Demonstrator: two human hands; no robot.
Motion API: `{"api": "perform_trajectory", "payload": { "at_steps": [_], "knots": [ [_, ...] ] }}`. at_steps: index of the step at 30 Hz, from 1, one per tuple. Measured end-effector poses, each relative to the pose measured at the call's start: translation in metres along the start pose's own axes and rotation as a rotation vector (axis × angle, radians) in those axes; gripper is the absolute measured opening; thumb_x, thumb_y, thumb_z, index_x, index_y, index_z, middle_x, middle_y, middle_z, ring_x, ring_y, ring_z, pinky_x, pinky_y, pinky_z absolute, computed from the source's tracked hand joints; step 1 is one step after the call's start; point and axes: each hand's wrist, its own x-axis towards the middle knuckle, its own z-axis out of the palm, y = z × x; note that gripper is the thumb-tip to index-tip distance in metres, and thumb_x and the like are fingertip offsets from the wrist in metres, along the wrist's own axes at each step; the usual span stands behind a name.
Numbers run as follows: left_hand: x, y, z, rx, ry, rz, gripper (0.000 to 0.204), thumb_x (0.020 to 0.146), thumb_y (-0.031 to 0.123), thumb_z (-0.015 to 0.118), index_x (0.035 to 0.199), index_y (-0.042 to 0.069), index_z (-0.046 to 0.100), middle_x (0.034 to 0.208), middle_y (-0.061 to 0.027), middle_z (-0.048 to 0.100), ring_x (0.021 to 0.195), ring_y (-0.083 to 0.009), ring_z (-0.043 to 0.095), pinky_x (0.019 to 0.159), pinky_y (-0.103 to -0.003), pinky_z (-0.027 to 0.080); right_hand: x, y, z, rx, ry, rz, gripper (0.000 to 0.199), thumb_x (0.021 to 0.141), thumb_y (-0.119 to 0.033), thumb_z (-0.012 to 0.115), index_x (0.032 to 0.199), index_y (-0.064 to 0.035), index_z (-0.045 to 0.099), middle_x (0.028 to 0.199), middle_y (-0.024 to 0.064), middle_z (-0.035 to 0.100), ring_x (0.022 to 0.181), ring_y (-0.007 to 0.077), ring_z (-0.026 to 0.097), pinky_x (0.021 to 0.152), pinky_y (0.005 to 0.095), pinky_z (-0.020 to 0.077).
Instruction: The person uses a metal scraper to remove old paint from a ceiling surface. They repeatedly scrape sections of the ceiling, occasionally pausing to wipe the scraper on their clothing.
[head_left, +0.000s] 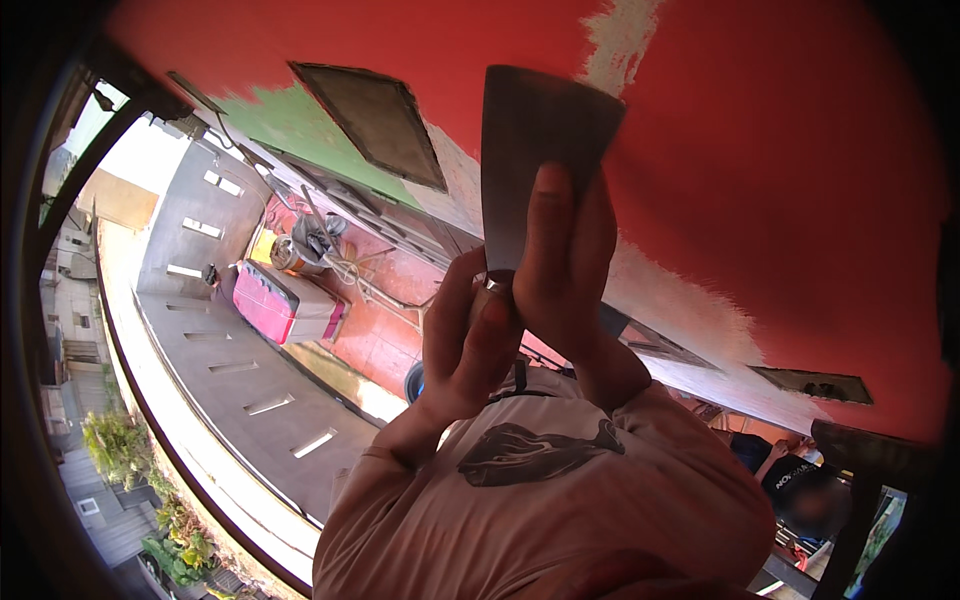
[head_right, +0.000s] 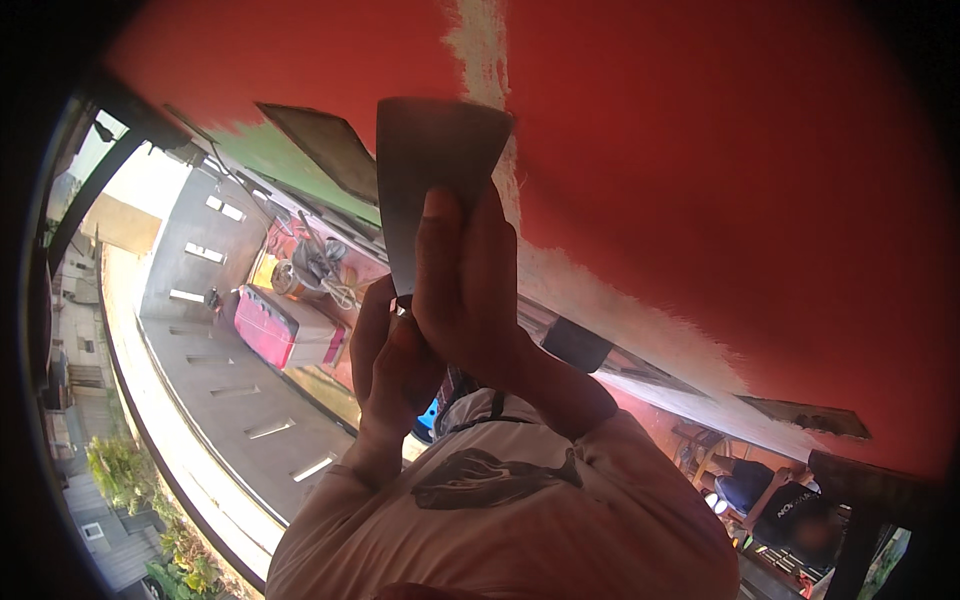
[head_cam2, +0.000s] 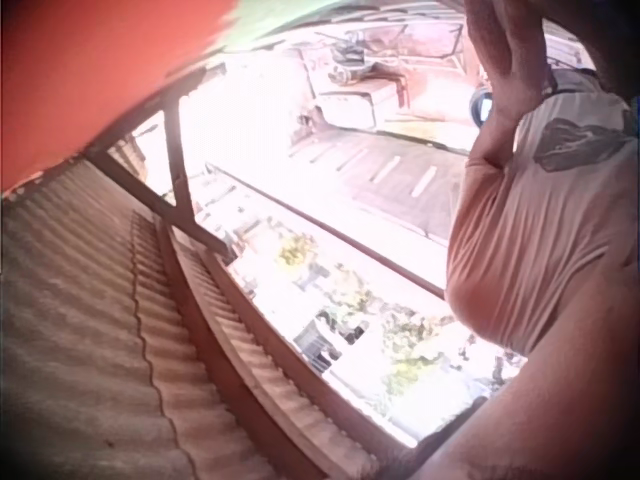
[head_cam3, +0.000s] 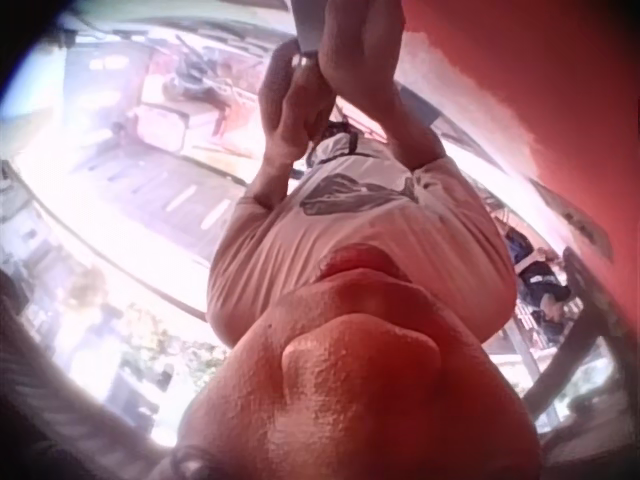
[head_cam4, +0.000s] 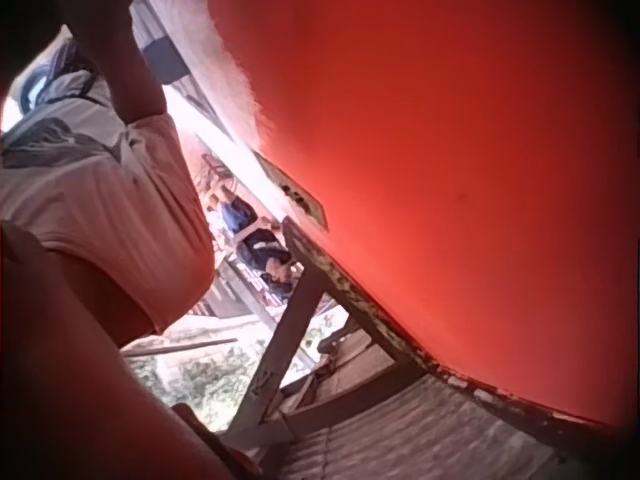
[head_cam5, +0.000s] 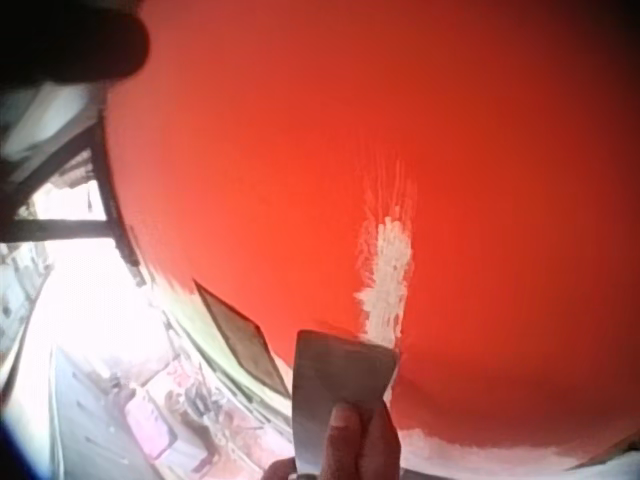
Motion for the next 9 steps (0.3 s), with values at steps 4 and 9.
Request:
{"api": "perform_trajectory", "payload": {
  "at_steps": [4, 9],
  "knots": [
    [0.006, -0.007, -0.003, -0.018, -0.010, 0.003, 0.048, 0.101, 0.027, 0.045, 0.135, -0.006, 0.038, 0.066, 0.0025, 0.049, 0.049, -0.0020, 0.039, 0.045, -0.021, 0.028, 0.000, -0.003, -0.003, -0.098, -0.024, 0.058, 0.033, 0.102, -0.016, 0.040, 0.127, 0.0054, 0.043, 0.096, 0.0218, 0.061, 0.087, 0.0343, 0.063, 0.077, 0.0420, 0.0491],
    [0.004, -0.017, 0.004, -0.009, 0.070, 0.023, 0.046, 0.102, 0.025, 0.045, 0.136, -0.005, 0.037, 0.065, 0.0026, 0.047, 0.048, -0.0012, 0.037, 0.043, -0.020, 0.025, 0.001, 0.000, -0.007, -0.067, -0.057, 0.042, 0.034, 0.102, -0.019, 0.042, 0.128, 0.0033, 0.044, 0.103, 0.0233, 0.063, 0.089, 0.0349, 0.064, 0.077, 0.0427, 0.0493]
  ]
}}
